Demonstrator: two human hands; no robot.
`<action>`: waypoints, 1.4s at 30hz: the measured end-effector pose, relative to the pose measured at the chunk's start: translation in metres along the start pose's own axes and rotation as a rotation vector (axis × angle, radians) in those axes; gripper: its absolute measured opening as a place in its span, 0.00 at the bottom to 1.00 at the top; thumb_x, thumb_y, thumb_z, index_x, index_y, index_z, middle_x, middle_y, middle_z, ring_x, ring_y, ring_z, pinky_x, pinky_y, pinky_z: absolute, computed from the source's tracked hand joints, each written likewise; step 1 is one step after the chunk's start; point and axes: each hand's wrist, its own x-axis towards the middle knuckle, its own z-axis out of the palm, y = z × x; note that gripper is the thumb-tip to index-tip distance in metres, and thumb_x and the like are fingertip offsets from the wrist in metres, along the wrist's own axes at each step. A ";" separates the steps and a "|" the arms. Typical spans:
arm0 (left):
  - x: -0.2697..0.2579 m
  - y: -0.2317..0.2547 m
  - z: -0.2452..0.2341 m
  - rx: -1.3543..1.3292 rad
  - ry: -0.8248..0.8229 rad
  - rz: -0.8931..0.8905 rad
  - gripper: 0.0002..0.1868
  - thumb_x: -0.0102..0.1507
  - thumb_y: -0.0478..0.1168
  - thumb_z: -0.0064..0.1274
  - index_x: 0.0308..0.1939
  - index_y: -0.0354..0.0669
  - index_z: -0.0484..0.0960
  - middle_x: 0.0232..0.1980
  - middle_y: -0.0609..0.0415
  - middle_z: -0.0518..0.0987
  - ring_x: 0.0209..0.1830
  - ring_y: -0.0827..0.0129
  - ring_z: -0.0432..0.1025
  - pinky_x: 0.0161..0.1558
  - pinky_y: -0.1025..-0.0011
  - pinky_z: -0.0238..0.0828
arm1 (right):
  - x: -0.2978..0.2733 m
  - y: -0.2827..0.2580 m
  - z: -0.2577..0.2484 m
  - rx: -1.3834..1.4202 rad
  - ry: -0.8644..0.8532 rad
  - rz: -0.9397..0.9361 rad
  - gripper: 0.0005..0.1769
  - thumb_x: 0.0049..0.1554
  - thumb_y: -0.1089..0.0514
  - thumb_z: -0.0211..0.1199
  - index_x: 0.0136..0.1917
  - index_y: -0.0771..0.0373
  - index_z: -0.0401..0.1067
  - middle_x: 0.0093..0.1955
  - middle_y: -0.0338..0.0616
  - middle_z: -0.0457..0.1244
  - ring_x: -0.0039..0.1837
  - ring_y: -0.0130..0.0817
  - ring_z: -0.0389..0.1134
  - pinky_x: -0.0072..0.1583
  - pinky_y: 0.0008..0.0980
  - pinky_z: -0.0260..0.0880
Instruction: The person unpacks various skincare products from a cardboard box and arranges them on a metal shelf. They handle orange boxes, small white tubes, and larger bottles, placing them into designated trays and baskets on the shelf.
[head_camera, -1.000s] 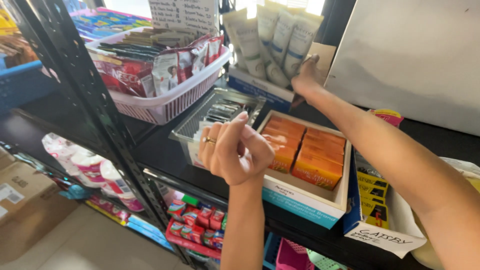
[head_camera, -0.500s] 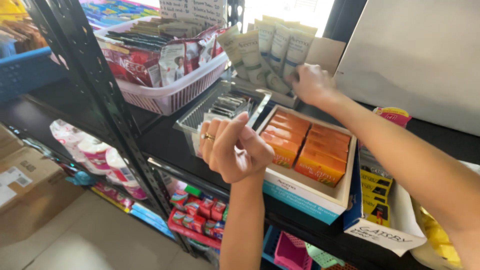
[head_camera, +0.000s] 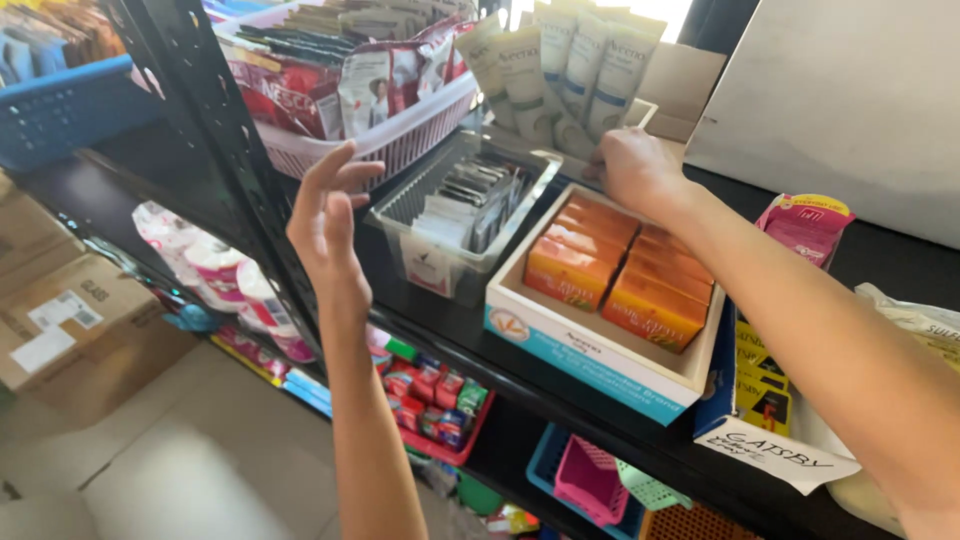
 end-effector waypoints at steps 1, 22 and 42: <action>-0.002 -0.003 -0.002 -0.002 -0.004 0.001 0.33 0.73 0.61 0.48 0.66 0.33 0.78 0.53 0.42 0.84 0.54 0.66 0.77 0.60 0.66 0.70 | 0.001 -0.009 -0.007 0.000 0.002 0.004 0.08 0.54 0.60 0.63 0.44 0.59 0.83 0.48 0.59 0.70 0.55 0.58 0.71 0.57 0.50 0.71; 0.013 -0.003 -0.006 0.531 -0.460 -0.322 0.46 0.63 0.79 0.18 0.73 0.64 0.70 0.49 0.41 0.86 0.57 0.38 0.75 0.55 0.51 0.69 | 0.137 -0.053 -0.017 0.280 0.384 -0.054 0.17 0.53 0.67 0.68 0.57 0.66 0.76 0.57 0.59 0.69 0.58 0.54 0.72 0.58 0.45 0.71; 0.012 -0.006 0.000 0.586 -0.442 -0.316 0.53 0.59 0.82 0.07 0.74 0.62 0.67 0.52 0.48 0.87 0.55 0.42 0.77 0.53 0.50 0.69 | 0.139 -0.101 -0.042 -0.237 0.180 -0.226 0.09 0.57 0.60 0.63 0.51 0.54 0.79 0.57 0.46 0.69 0.59 0.46 0.70 0.63 0.53 0.62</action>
